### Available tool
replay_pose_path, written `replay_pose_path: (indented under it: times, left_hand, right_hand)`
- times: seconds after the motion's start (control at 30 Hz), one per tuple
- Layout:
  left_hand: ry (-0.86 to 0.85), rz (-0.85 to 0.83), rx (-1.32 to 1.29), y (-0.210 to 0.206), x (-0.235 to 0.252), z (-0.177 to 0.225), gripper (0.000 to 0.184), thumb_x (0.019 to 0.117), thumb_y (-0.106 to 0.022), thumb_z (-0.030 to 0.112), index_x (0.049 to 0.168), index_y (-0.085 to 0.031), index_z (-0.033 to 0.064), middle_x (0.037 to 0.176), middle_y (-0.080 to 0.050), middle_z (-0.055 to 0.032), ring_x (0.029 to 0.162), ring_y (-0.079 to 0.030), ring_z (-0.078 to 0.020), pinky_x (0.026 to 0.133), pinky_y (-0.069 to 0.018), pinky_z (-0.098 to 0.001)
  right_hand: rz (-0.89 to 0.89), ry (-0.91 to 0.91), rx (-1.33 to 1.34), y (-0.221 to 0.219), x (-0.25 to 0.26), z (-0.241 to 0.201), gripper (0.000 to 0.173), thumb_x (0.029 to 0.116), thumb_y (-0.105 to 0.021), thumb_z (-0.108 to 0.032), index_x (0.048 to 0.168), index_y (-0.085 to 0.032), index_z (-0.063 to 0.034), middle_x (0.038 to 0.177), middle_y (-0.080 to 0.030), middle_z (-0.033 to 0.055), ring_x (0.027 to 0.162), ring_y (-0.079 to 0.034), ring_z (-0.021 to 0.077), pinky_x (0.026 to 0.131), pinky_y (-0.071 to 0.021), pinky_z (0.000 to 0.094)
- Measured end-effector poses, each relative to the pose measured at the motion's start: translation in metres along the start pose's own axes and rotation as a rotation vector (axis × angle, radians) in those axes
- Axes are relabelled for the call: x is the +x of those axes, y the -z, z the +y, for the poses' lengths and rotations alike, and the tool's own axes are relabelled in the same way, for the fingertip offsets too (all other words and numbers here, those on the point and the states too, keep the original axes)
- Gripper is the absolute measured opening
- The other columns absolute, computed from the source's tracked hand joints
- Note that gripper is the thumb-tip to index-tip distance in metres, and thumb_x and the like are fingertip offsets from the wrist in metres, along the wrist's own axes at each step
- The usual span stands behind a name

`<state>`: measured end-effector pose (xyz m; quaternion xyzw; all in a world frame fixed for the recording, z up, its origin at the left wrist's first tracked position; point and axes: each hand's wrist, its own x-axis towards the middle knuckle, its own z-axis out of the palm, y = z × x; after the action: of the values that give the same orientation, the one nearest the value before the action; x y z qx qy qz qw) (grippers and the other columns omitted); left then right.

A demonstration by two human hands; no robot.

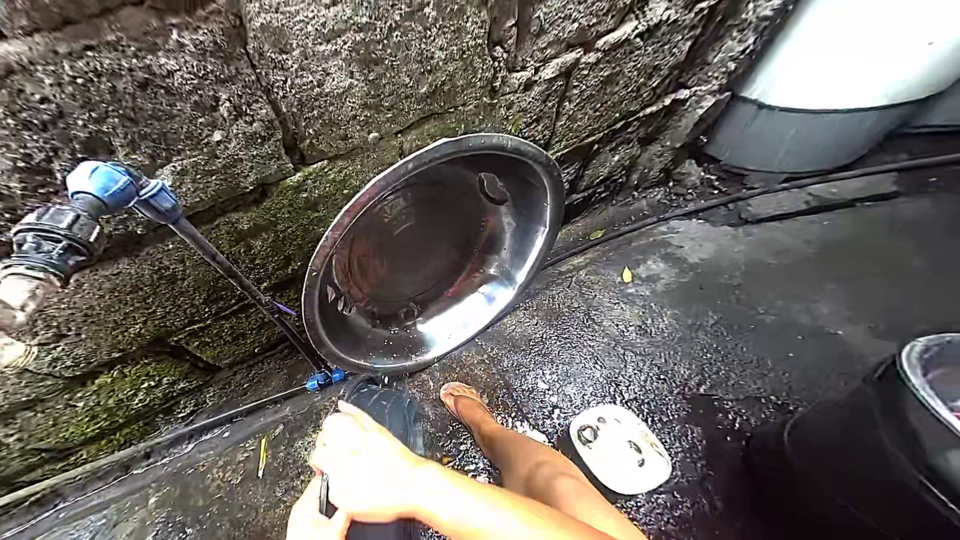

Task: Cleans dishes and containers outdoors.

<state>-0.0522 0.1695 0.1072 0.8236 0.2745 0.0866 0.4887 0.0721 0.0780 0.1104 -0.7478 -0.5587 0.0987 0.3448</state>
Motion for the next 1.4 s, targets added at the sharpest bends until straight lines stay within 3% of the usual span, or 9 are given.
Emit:
replay_pose_path:
  times: [0.1, 0.23, 0.37, 0.5, 0.63, 0.77, 0.97, 1.17, 1.4]
  left_hand:
    - [-0.023, 0.002, -0.076, 0.005, -0.007, 0.014, 0.026, 0.0790, -0.079, 0.005, 0.101, -0.068, -0.0028, 0.082, -0.072, -0.0006, 0.075, -0.069, -0.0009, 0.075, -0.0599, -0.0238]
    - [-0.153, -0.041, -0.313, 0.029, -0.025, 0.023, 0.031, 0.0759, -0.071, -0.005, 0.105, -0.064, 0.0000, 0.086, -0.075, 0.0129, 0.081, -0.070, 0.0049, 0.079, -0.0608, -0.0193]
    - [-0.072, -0.216, -0.167, 0.050, -0.019, 0.010, 0.045, 0.0746, -0.080, 0.001, 0.114, -0.060, -0.0085, 0.095, -0.075, 0.0043, 0.090, -0.070, 0.0024, 0.088, -0.0592, -0.0219]
    - [-0.054, -0.259, -0.033, 0.045, -0.012, 0.015, 0.039, 0.0813, -0.079, 0.007, 0.114, -0.062, -0.0072, 0.097, -0.074, -0.0033, 0.091, -0.070, -0.0023, 0.088, -0.0593, -0.0255]
    - [0.039, -0.035, -0.096, 0.013, 0.000, -0.007, 0.038, 0.0750, -0.073, -0.001, 0.111, -0.062, -0.0065, 0.095, -0.069, -0.0059, 0.088, -0.066, -0.0025, 0.083, -0.0555, -0.0237]
    - [0.142, 0.074, -0.296, 0.007, -0.003, 0.001, 0.033, 0.0809, -0.074, -0.007, 0.111, -0.062, -0.0045, 0.086, -0.072, -0.0045, 0.075, -0.071, -0.0063, 0.072, -0.0616, -0.0250]
    - [0.073, 0.097, -0.359, 0.018, -0.013, 0.006, 0.034, 0.0794, -0.070, -0.010, 0.112, -0.060, -0.0043, 0.086, -0.073, 0.0012, 0.077, -0.072, -0.0024, 0.074, -0.0620, -0.0224]
    - [0.040, 0.040, -0.343, 0.025, -0.013, -0.008, 0.037, 0.0788, -0.070, -0.011, 0.113, -0.058, -0.0040, 0.087, -0.074, 0.0020, 0.079, -0.072, -0.0028, 0.076, -0.0623, -0.0237]
    - [-0.112, 0.052, -0.439, 0.045, -0.019, -0.005, 0.039, 0.0768, -0.065, -0.014, 0.111, -0.059, 0.0037, 0.088, -0.075, 0.0125, 0.081, -0.072, 0.0015, 0.076, -0.0622, -0.0208]
  right_hand:
    - [-0.050, -0.171, 0.168, 0.035, 0.004, 0.034, 0.035, 0.1034, -0.045, -0.015, 0.130, -0.066, -0.0081, 0.138, -0.062, 0.0160, 0.144, -0.045, 0.0322, 0.123, -0.0261, 0.0549]
    - [0.008, -0.610, 0.827, 0.068, -0.025, 0.080, 0.042, 0.1102, -0.033, -0.022, 0.144, -0.053, -0.0076, 0.136, -0.059, 0.0167, 0.117, -0.058, 0.0240, 0.098, -0.0468, 0.0443]
    - [0.011, -0.475, 0.548, 0.054, -0.006, 0.079, 0.037, 0.1099, -0.032, -0.010, 0.131, -0.057, 0.0083, 0.137, -0.056, 0.0269, 0.130, -0.053, 0.0363, 0.113, -0.0375, 0.0506]
    - [0.011, -0.154, 0.105, 0.044, 0.012, 0.030, 0.028, 0.1023, -0.048, -0.015, 0.114, -0.068, -0.0010, 0.123, -0.065, 0.0187, 0.128, -0.054, 0.0350, 0.116, -0.0328, 0.0531]
    - [0.016, 0.009, 0.083, -0.017, -0.001, -0.006, 0.040, 0.1013, -0.045, -0.011, 0.137, -0.062, -0.0091, 0.145, -0.058, 0.0161, 0.149, -0.039, 0.0338, 0.127, -0.0184, 0.0546]
    - [-0.029, -0.298, 0.191, 0.002, 0.013, 0.026, 0.070, 0.1006, -0.058, -0.035, 0.163, -0.031, -0.0202, 0.171, -0.019, 0.0128, 0.159, -0.013, 0.0331, 0.127, -0.0181, 0.0548]
    - [0.184, -0.660, 0.407, 0.025, 0.017, 0.046, 0.038, 0.1043, -0.059, -0.037, 0.109, -0.068, 0.0001, 0.122, -0.063, 0.0200, 0.122, -0.057, 0.0347, 0.106, -0.0414, 0.0539]
    - [0.194, -0.148, 0.279, -0.004, 0.003, -0.005, 0.028, 0.1002, -0.049, -0.011, 0.109, -0.075, -0.0037, 0.114, -0.070, 0.0157, 0.118, -0.062, 0.0320, 0.105, -0.0452, 0.0496]
    - [0.206, -0.657, 0.860, 0.015, 0.015, 0.087, 0.024, 0.1055, -0.051, -0.019, 0.117, -0.066, -0.0050, 0.110, -0.067, 0.0141, 0.099, -0.064, 0.0229, 0.088, -0.0514, 0.0449]
